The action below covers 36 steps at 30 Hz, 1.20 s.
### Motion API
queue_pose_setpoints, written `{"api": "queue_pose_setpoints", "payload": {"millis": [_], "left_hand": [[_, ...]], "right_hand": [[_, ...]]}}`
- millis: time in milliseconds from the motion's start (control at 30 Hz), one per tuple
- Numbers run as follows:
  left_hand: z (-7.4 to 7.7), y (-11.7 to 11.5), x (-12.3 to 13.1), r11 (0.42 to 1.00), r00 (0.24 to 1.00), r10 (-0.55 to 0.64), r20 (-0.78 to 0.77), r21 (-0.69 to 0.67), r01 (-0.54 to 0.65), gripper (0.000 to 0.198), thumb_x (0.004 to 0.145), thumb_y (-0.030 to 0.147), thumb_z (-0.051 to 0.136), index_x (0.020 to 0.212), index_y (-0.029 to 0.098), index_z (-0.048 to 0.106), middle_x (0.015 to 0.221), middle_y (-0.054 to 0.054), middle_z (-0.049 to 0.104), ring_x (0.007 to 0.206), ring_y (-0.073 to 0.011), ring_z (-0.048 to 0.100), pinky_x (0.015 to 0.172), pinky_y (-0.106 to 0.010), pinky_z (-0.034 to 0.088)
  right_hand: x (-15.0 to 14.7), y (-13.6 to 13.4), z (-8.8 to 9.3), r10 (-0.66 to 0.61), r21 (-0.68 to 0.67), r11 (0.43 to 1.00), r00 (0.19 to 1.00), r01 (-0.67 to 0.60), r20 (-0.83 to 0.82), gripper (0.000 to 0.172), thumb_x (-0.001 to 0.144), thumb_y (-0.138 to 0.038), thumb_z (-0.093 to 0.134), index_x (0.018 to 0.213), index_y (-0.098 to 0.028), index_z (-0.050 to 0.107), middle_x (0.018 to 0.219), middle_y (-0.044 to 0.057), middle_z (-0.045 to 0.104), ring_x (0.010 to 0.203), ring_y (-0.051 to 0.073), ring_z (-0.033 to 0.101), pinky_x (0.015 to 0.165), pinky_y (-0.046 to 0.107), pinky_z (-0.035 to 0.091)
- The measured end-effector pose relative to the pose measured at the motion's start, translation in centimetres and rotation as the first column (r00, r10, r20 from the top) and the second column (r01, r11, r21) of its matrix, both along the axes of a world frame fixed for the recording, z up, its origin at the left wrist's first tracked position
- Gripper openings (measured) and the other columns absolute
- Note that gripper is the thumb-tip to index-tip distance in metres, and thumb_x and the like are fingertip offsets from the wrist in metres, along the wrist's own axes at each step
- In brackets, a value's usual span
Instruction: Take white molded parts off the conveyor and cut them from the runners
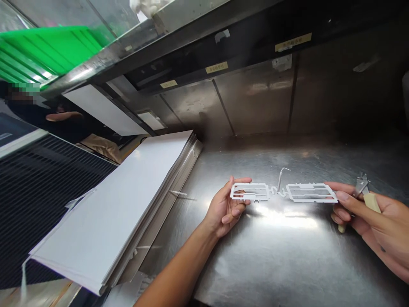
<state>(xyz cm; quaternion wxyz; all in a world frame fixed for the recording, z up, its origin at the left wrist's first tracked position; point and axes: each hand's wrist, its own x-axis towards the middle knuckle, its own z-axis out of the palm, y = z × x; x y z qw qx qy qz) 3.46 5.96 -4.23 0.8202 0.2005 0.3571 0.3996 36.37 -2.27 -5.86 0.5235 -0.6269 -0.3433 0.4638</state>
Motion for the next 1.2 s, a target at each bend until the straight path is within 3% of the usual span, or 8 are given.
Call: {"api": "queue_pose_setpoints", "payload": {"millis": [100, 367, 600, 733, 833, 967, 1100, 1200], "left_hand": [[0.3, 0.0, 0.1, 1.0, 1.0, 0.016, -0.019, -0.019, -0.016, 0.058, 0.126, 0.043, 0.021, 0.126, 0.011, 0.069, 0.075, -0.011, 0.067, 0.036, -0.0102, 0.048, 0.025, -0.011, 0.028], [0.8, 0.0, 0.4, 0.984, 0.982, 0.131, -0.137, -0.104, -0.146, 0.052, 0.126, 0.038, 0.024, 0.12, 0.012, 0.068, 0.073, -0.005, 0.061, 0.032, -0.0073, 0.039, 0.023, -0.011, 0.022], [0.7, 0.2, 0.6, 0.977, 0.978, 0.174, -0.118, -0.102, -0.186, 0.054, 0.126, 0.034, 0.025, 0.115, 0.008, 0.07, 0.071, -0.003, 0.057, 0.034, -0.0066, 0.04, 0.023, -0.01, 0.024], [1.2, 0.0, 1.0, 0.971, 0.968, 0.204, -0.148, -0.1, -0.219, 0.059, 0.126, 0.04, 0.025, 0.108, 0.007, 0.07, 0.066, 0.0, 0.05, 0.032, -0.0056, 0.034, 0.022, -0.01, 0.023], [1.6, -0.1, 1.2, 0.973, 0.962, 0.201, -0.183, -0.072, -0.217, 0.062, 0.126, 0.046, 0.025, 0.109, 0.007, 0.07, 0.066, 0.0, 0.052, 0.032, -0.0056, 0.033, 0.023, -0.01, 0.023], [1.7, 0.0, 1.2, 0.974, 0.956, 0.207, -0.21, -0.051, -0.222, 0.061, 0.126, 0.049, 0.023, 0.113, 0.008, 0.067, 0.071, -0.003, 0.059, 0.031, -0.005, 0.033, 0.024, -0.01, 0.024], [1.8, 0.0, 1.2, 0.972, 0.958, 0.217, -0.187, -0.05, -0.23, 0.058, 0.126, 0.047, 0.021, 0.112, 0.01, 0.063, 0.075, -0.003, 0.061, 0.032, -0.006, 0.037, 0.024, -0.012, 0.026], [2.0, -0.1, 1.2, 0.975, 0.963, 0.209, -0.171, -0.042, -0.219, 0.057, 0.126, 0.046, 0.02, 0.115, 0.01, 0.063, 0.076, -0.003, 0.06, 0.034, -0.0069, 0.041, 0.025, -0.012, 0.028]], "right_hand": [[-0.1, -0.2, 0.1, 0.011, -0.044, 0.999, 0.99, -0.018, -0.143, 0.078, 0.067, -0.076, 0.109, 0.119, -0.022, 0.087, 0.08, 0.007, 0.061, 0.074, 0.024, 0.058, 0.059, 0.023, 0.061], [-1.3, -0.2, 1.4, 0.096, 0.024, 0.995, 0.977, -0.093, -0.193, 0.088, 0.078, -0.08, 0.105, 0.132, -0.017, 0.076, 0.078, 0.002, 0.057, 0.075, 0.022, 0.053, 0.062, 0.025, 0.052], [-1.3, -0.8, 1.3, 0.136, 0.056, 0.99, 0.972, -0.128, -0.189, 0.085, 0.085, -0.076, 0.103, 0.136, -0.017, 0.071, 0.082, 0.001, 0.059, 0.077, 0.021, 0.054, 0.069, 0.027, 0.047], [-1.3, -0.8, 1.2, 0.128, 0.108, 0.987, 0.989, -0.12, -0.074, 0.072, 0.093, -0.073, 0.098, 0.135, -0.019, 0.075, 0.082, 0.001, 0.06, 0.075, 0.02, 0.055, 0.068, 0.027, 0.047], [-1.4, -0.8, 1.3, 0.095, 0.2, 0.973, 0.989, -0.117, 0.116, 0.049, 0.102, -0.061, 0.091, 0.131, -0.023, 0.08, 0.085, 0.001, 0.063, 0.075, 0.019, 0.058, 0.069, 0.026, 0.049], [-1.7, -1.1, 1.6, -0.003, 0.372, 0.917, 0.931, -0.142, 0.364, 0.018, 0.109, -0.04, 0.081, 0.124, -0.032, 0.084, 0.093, -0.003, 0.071, 0.08, 0.015, 0.066, 0.075, 0.019, 0.054], [-2.1, -1.4, 1.6, -0.111, 0.5, 0.848, 0.864, -0.176, 0.492, 0.02, 0.113, -0.027, 0.076, 0.128, -0.039, 0.082, 0.112, -0.007, 0.077, 0.095, 0.013, 0.072, 0.09, 0.016, 0.056], [-2.2, -1.5, 1.6, -0.148, 0.559, 0.804, 0.84, -0.206, 0.523, 0.024, 0.114, -0.022, 0.074, 0.13, -0.039, 0.08, 0.119, -0.007, 0.076, 0.098, 0.014, 0.071, 0.091, 0.019, 0.058]]}}
